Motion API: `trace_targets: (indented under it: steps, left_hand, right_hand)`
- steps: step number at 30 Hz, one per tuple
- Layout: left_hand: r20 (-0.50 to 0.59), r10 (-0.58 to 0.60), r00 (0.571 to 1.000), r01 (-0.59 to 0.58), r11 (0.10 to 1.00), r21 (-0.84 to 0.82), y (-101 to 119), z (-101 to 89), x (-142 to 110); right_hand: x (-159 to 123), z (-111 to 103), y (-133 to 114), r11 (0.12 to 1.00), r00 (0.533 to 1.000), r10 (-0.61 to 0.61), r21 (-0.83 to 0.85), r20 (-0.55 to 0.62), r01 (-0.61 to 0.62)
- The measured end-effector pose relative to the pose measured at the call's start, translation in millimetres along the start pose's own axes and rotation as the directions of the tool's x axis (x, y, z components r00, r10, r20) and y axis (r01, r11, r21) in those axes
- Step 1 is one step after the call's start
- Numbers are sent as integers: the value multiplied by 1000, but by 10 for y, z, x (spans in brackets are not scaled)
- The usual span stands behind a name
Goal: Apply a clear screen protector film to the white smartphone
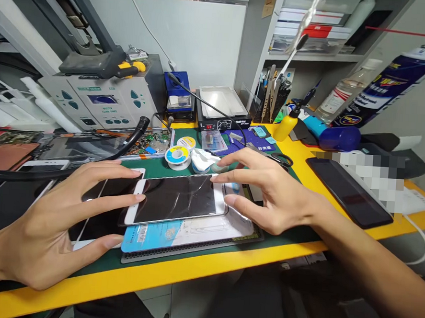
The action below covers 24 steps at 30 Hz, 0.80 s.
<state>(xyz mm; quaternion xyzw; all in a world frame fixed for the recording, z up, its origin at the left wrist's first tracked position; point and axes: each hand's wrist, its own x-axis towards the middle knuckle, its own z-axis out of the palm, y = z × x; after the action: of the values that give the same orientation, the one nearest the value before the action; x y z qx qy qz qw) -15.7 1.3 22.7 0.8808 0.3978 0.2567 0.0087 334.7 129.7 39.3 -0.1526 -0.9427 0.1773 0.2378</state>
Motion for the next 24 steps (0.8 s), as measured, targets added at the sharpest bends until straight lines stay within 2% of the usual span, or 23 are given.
trace_targets:
  steps: [13,24]
  left_hand:
    - [-3,-60,998,60,997,-42,38,-1,-2]
    - [17,-40,999,41,998,-45,36,3,6]
  right_hand:
    - [0,14,32,999,999,-33,14,27,33]
    - [-15,34,79,998,999,-51,34,16,50]
